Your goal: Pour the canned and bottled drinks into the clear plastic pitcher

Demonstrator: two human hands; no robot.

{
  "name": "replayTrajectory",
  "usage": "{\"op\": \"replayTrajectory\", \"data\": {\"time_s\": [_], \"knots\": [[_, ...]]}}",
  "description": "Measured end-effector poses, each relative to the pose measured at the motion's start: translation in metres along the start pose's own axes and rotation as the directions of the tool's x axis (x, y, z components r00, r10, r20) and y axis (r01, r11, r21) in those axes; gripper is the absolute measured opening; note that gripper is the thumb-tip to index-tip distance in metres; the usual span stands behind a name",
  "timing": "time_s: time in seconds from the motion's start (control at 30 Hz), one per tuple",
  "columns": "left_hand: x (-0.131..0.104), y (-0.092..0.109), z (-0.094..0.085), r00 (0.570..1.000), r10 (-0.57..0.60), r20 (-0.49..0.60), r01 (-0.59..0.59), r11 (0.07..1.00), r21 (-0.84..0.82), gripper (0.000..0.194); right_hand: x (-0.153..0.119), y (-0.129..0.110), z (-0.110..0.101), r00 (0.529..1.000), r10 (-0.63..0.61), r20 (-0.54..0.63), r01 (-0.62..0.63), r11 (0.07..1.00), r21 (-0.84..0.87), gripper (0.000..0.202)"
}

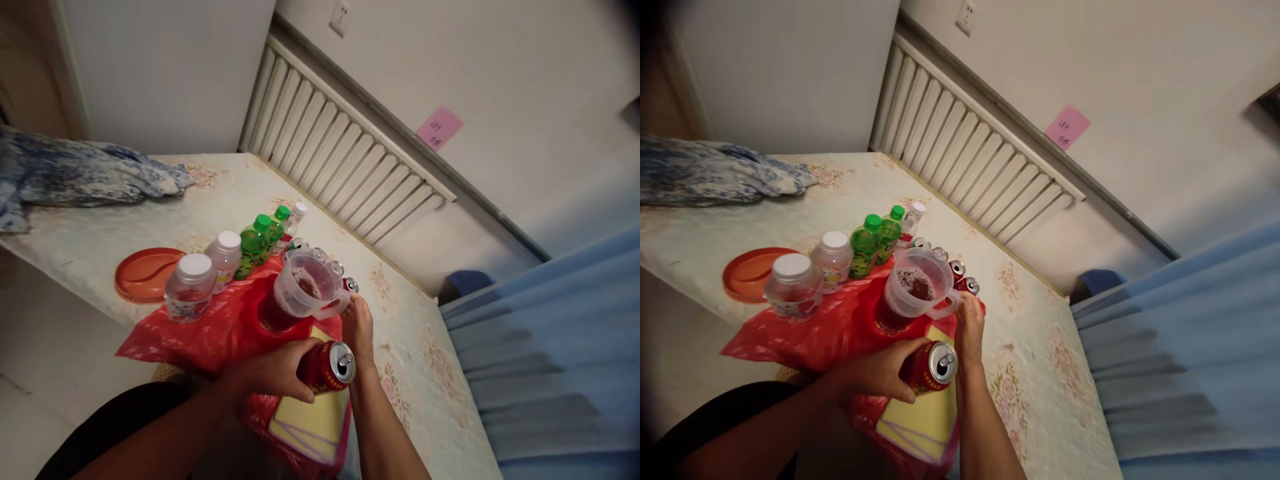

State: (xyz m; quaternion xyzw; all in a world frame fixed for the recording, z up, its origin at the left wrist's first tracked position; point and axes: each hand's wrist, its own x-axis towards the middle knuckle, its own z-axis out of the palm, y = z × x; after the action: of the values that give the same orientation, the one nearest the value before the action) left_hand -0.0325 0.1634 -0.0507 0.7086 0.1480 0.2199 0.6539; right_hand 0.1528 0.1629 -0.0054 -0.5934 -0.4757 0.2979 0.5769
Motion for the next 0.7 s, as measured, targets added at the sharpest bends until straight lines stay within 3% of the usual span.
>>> {"op": "replayTrajectory", "data": {"time_s": [0.1, 0.13, 0.3, 0.37, 0.47, 0.6, 0.7], "knots": [[0.007, -0.002, 0.006, 1.000, 0.000, 0.007, 0.000, 1.000, 0.024, 0.082, -0.029, 0.011, -0.029, 0.978, 0.081, -0.190, -0.046, 0.982, 0.184, 0.044], [0.010, -0.004, 0.008, 1.000, 0.009, 0.006, -0.009, 1.000, 0.026, 0.082, -0.042, 0.015, -0.038, 0.971, 0.123, -0.203, -0.077, 0.972, 0.220, 0.045], [0.025, -0.010, 0.019, 0.997, 0.079, 0.011, -0.078, 0.997, -0.027, 0.081, -0.104, 0.020, -0.067, 0.987, 0.159, 0.025, -0.160, 0.961, 0.227, 0.043], [0.032, -0.013, 0.025, 0.996, 0.086, 0.001, -0.086, 0.996, -0.021, 0.079, -0.118, 0.016, -0.068, 0.987, 0.140, 0.073, -0.153, 0.963, 0.223, 0.052], [0.042, -0.018, 0.033, 0.995, 0.097, 0.002, -0.097, 0.995, 0.013, 0.075, -0.126, 0.011, -0.064, 0.990, 0.134, 0.044, -0.139, 0.979, 0.146, 0.065], [0.053, -0.023, 0.044, 0.992, 0.122, 0.019, -0.122, 0.992, 0.013, 0.068, -0.125, 0.013, -0.055, 0.986, 0.116, -0.124, -0.127, 0.988, -0.089, 0.065], [0.060, -0.025, 0.050, 0.993, 0.118, 0.019, -0.118, 0.993, 0.016, 0.065, -0.123, 0.015, -0.049, 0.955, 0.110, -0.276, -0.174, 0.959, -0.222, 0.063]]}}
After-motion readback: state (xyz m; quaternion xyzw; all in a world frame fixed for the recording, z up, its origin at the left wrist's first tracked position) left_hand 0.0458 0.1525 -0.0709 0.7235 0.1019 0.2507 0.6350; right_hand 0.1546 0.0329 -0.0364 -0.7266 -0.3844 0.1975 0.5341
